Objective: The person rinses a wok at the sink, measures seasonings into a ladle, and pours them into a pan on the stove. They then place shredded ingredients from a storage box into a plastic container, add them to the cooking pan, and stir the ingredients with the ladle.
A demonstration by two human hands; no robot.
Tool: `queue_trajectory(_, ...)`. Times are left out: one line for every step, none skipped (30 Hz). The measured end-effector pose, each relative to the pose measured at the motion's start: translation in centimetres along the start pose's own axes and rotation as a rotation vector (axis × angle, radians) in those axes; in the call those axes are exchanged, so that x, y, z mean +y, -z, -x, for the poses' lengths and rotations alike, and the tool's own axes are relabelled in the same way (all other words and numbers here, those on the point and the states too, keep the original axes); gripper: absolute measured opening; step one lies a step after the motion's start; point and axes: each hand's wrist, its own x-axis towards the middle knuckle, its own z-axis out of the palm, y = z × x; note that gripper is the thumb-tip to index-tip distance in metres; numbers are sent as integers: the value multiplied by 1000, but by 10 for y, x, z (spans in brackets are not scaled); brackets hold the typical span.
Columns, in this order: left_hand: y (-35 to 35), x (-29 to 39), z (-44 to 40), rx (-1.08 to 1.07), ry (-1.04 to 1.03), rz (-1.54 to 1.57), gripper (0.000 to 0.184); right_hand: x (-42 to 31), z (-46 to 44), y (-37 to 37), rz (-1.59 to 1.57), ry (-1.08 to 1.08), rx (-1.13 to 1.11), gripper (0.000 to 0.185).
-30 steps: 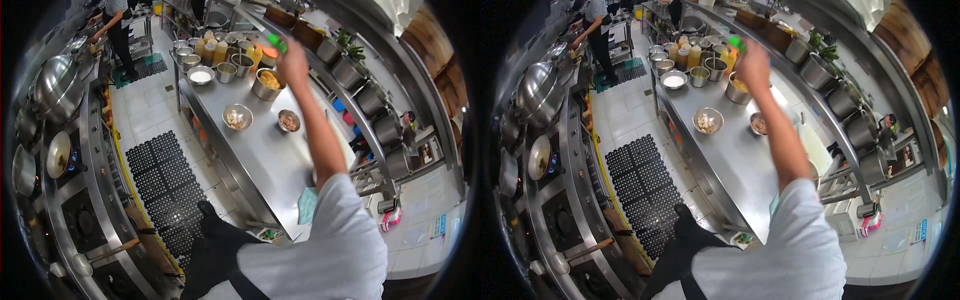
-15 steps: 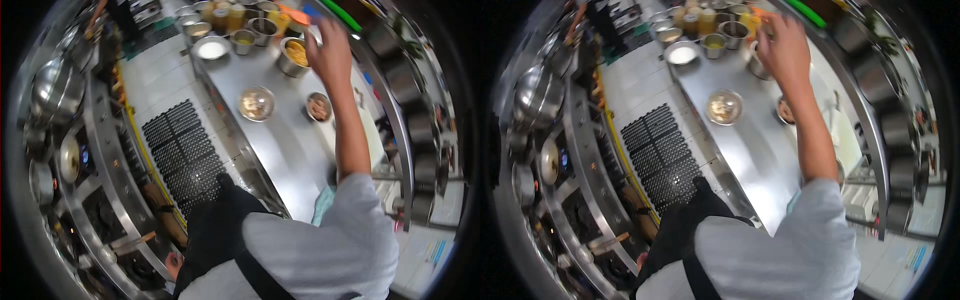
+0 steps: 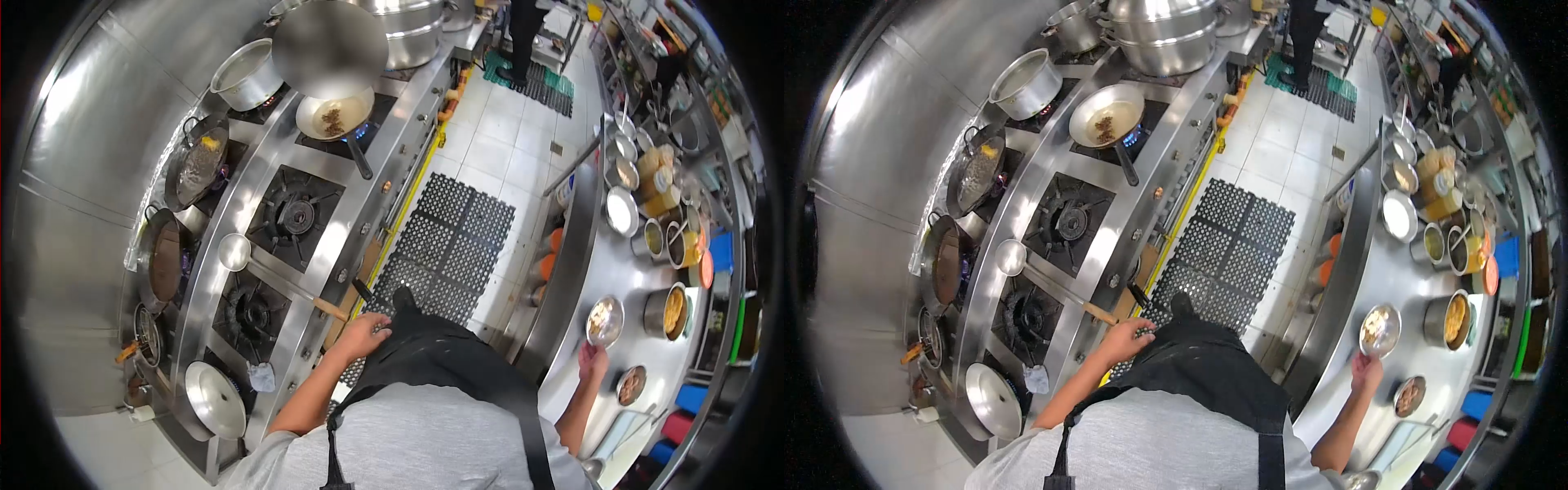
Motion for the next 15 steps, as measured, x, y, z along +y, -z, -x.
queue_trajectory(7, -1, -9, 11, -12, 34, 33, -1, -2, -6, 27, 54, 42, 30)
queue_trajectory(14, -4, -17, 27, -22, 69, 33, -4, -6, -17, 56, 108, 79, 26)
queue_trajectory(23, -8, -23, 44, -29, 104, 33, -11, -2, -30, 120, 121, 92, 25)
queue_trajectory(28, -16, -30, 74, -33, 144, 33, -18, 7, -47, 185, 132, 103, 23)
queue_trajectory(32, -28, -35, 106, -35, 182, 33, -20, 7, -61, 252, 133, 73, 22)
queue_trajectory(38, -38, -38, 140, -33, 219, 33, -21, 5, -76, 322, 133, 42, 20)
queue_trajectory(46, -45, -40, 162, -12, 245, 34, -24, 4, -103, 394, 132, 7, 19)
queue_trajectory(54, -51, -41, 185, 13, 270, 34, -27, 19, -145, 426, 98, -68, 18)
queue_trajectory(62, -57, -41, 202, 39, 296, 34, -29, 48, -189, 461, 61, -136, 17)
queue_trajectory(71, -60, -40, 208, 82, 328, 35, -29, 66, -229, 497, 21, -198, 17)
queue_trajectory(82, -62, -38, 206, 123, 360, 35, -24, 66, -263, 477, -5, -309, 14)
queue_trajectory(90, -66, -38, 200, 161, 390, 35, -23, 86, -309, 540, -3, -415, 15)
queue_trajectory(97, -72, -41, 225, 176, 435, 36, -14, 80, -343, 541, -15, -534, 16)
queue_trajectory(101, -79, -42, 251, 192, 484, 36, -11, 103, -392, 576, -5, -629, 17)
queue_trajectory(104, -85, -42, 274, 210, 532, 37, -5, 121, -439, 602, 9, -653, 12)
